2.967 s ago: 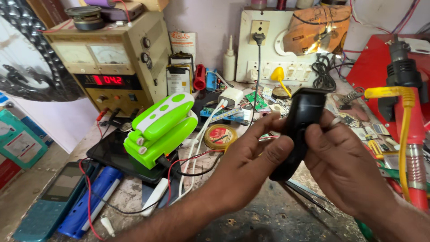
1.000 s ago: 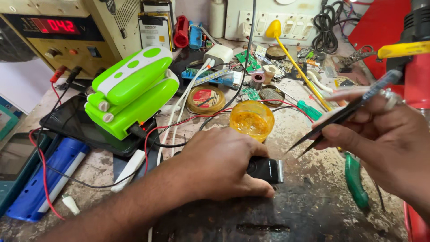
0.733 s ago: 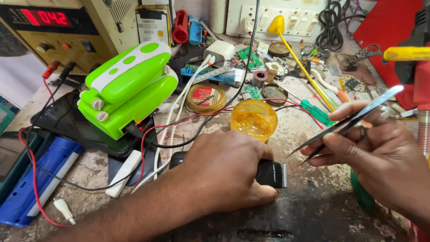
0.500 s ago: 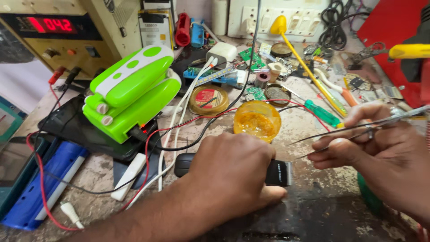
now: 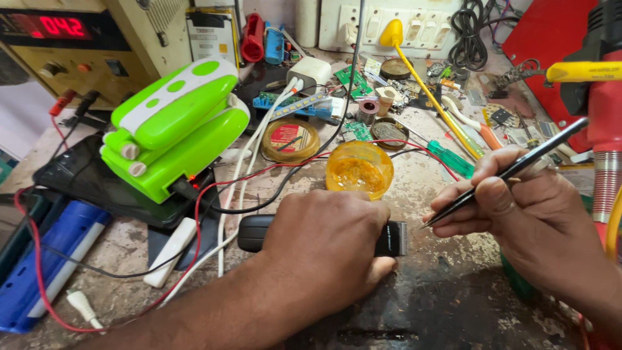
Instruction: The person holds a black electric shaver and uses tweezers and a small screwdriver to clean the shaver head. They repeatedly dip the tweezers into a small yellow container and scrape or pick at the shaver's cutting area, then test the shaver on their hand.
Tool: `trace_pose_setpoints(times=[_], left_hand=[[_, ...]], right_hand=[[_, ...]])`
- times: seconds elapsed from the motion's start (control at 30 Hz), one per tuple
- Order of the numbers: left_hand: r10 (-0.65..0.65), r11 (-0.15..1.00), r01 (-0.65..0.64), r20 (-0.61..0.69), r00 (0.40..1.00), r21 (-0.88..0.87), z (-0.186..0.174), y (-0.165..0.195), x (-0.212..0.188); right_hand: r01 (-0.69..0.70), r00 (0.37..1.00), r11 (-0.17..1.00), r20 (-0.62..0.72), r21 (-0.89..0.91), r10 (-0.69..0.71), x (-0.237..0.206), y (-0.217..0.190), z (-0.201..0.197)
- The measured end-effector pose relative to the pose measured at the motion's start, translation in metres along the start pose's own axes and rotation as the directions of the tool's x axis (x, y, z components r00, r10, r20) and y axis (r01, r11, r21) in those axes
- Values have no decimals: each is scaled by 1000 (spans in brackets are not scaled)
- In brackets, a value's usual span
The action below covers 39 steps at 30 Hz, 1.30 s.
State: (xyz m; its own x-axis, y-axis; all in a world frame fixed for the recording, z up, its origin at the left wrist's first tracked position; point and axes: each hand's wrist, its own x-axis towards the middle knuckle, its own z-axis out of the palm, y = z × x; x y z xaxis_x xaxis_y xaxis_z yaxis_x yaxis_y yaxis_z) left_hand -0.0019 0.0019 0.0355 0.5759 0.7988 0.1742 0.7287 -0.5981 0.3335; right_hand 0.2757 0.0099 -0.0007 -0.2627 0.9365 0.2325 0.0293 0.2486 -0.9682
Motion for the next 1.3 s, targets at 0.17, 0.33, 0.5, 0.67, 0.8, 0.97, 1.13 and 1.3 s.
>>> trace_pose_setpoints(times=[0.17,0.33,0.5,0.67,0.8,0.97,1.13,1.3], left_hand=[[16,1000,-16,-7,1000,8,0,0,1],[35,999,-35,-20,999,-12,3,0,0],[59,997,-62,-55,997,-56,3,-3,0],[102,994,-102,-19,995,-29,2,-10,3],[106,994,-107,-24,994,-27,5,-10,4],[136,990,-138,-82,987,-31,7,-9,5],[131,991,-132,-72,989,-11,10,-11,6],[143,989,-145,-62,988,-16,13,-13,6]], right_hand=[[4,999,996,31,87,-7,-1,1,4],[-42,999,999,-10,-27,42,0,3,1],[-23,999,961,-31,-277,15,-2,6,-7],[-212,977,947,-66,-242,202,17,0,-13],[-112,994,935,-23,-335,111,26,-5,-10],[-45,999,977,-26,-208,40,8,-10,-3],[81,993,985,100,-155,-66,1,-12,5],[92,993,953,98,-288,-66,-3,-8,16]])
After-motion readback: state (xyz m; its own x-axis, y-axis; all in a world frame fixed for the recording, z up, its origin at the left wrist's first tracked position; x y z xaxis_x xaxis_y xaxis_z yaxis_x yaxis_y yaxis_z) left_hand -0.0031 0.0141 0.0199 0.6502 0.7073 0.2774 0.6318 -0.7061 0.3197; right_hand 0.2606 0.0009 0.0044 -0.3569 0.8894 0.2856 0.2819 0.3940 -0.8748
